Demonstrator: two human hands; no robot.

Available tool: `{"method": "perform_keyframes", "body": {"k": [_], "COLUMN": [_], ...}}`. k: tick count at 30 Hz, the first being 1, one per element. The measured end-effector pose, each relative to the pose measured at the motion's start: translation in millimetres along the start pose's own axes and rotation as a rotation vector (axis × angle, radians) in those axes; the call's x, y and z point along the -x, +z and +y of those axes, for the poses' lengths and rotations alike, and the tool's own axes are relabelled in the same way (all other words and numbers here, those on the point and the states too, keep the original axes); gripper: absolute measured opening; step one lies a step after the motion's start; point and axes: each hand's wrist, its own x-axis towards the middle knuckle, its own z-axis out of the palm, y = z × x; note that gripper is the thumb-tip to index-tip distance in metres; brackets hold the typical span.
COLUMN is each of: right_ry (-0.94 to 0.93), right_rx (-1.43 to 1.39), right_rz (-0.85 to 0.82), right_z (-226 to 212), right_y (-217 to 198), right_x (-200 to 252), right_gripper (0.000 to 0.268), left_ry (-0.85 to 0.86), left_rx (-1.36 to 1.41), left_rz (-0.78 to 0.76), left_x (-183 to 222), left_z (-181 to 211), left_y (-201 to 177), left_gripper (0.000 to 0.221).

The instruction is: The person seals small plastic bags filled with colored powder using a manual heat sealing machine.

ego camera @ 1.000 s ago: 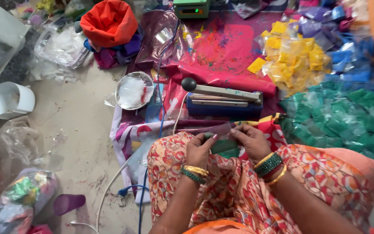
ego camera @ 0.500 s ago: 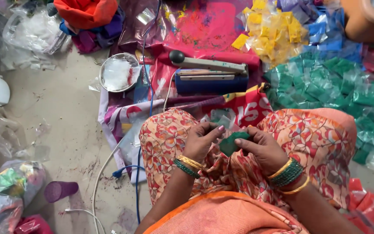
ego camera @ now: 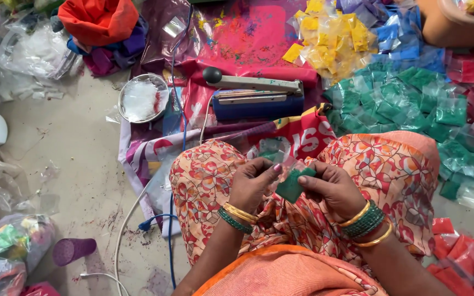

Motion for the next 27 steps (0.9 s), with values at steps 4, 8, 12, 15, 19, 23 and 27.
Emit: {"method": "perform_keyframes", "body": {"k": [4,8,12,15,19,23,27], "right_ry": [0.035,0.034,0.012,-0.001,0.041,0.015,0.070], "right_rx": [-0.125,-0.089,-0.223,-0.278,-0.233,-0.006,0.025], "right_rz": [-0.016,0.074,0.087,0.136,0.187,0.212,0.195], "right_z": [0.9,-9.8,10.3,14.5,2.9,-8.8,-22.9], "right_y": [-3.6,-2.5,-22.6,-18.9,-5.2,-5.3,-9.8], "right_x": [-3.0,-2.2,-6.9,-7.2,-2.1,3.1,4.4], "right_gripper": [0.009,0.013,0.013,0.013,0.013,0.019,0.018], "left_ry": [0.122,0.091,0.107,0.087,0.092,0.043,0.001], "left_rx": [-0.437,-0.198,-0.328,-0.277,0.019,-0.009,0.055], "left_rz": [0.100,-0.019,0.016,-0.013,0.013,0.061,0.083], "left_x": [-3.1,-3.2,-4.3,-9.1,-4.7,-4.4,-5.7], "left_z": [-5.2,-3.5,-4.6,-21.8,-22.2,-26.8,-36.1], "left_y": [6.9,9.8,12.2,7.3,17.6,19.4,16.6], "left_gripper": [0.012,0.011,0.011,0.012,0.012,0.010,0.011]}}
